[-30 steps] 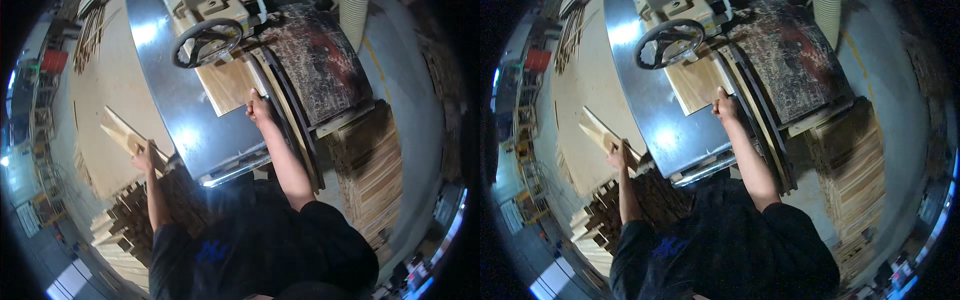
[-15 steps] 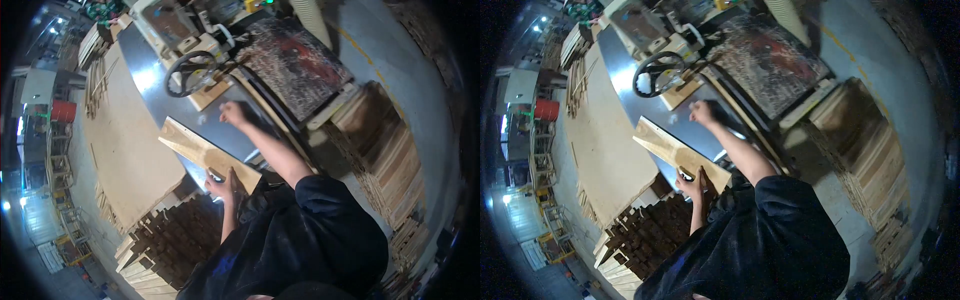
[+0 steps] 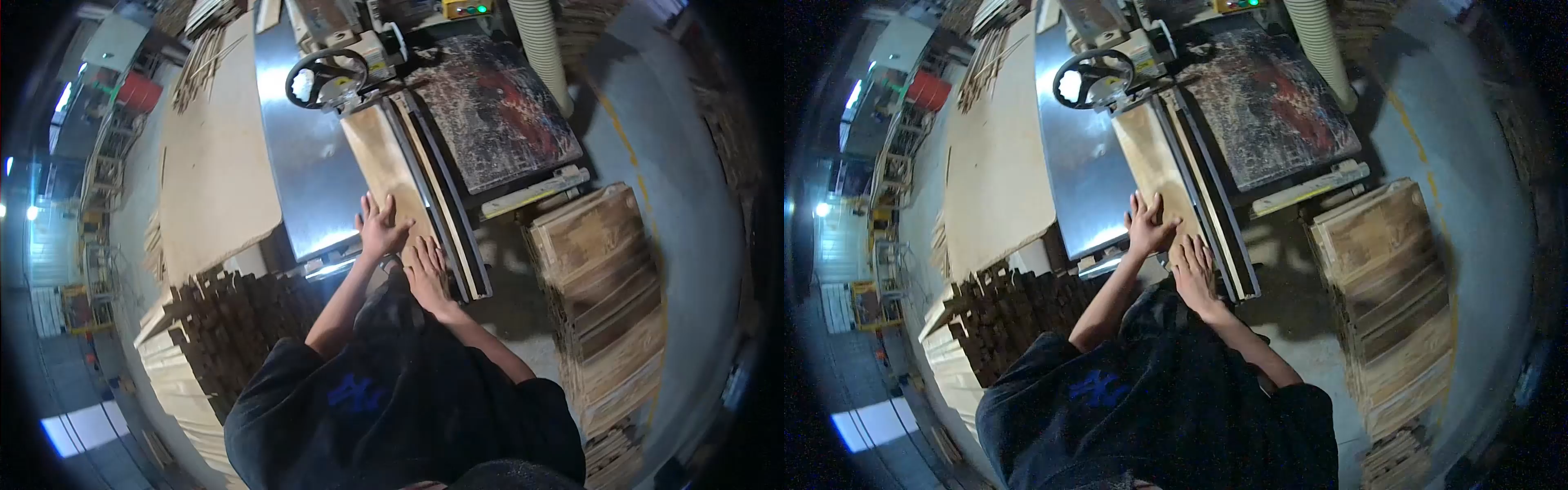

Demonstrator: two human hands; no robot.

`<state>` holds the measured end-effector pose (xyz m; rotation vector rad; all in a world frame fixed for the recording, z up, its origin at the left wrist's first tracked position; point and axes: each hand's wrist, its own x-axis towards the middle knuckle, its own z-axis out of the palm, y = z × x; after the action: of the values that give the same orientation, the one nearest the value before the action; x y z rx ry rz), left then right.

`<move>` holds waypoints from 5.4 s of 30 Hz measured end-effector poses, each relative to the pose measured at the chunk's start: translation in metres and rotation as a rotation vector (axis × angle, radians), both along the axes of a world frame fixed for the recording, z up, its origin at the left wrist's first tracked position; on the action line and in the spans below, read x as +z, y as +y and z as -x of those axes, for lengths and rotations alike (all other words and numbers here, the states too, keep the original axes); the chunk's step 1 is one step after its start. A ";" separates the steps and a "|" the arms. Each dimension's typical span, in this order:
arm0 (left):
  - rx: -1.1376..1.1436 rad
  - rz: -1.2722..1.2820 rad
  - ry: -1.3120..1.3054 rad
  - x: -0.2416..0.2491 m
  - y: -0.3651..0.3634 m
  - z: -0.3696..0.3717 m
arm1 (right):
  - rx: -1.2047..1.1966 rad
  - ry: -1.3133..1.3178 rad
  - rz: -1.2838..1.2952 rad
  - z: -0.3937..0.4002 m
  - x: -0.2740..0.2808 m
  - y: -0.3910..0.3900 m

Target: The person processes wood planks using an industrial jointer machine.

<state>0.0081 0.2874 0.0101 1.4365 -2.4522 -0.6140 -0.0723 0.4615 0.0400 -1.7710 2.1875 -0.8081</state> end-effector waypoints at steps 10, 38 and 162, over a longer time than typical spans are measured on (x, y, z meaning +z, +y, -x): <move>0.027 -0.013 0.044 0.010 -0.123 0.043 | -0.054 -0.045 -0.150 0.020 -0.011 -0.075; 0.146 0.257 0.039 0.023 -0.181 -0.112 | -0.209 -0.309 -0.104 0.071 -0.015 -0.306; -1.143 -1.023 -1.050 -0.119 0.446 0.207 | -2.262 -1.379 0.530 -0.218 -0.220 0.583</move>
<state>-0.1990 0.7335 -0.1092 0.1576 -4.0720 -1.9136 0.1453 1.0443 -0.1802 1.7986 1.6639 -1.7889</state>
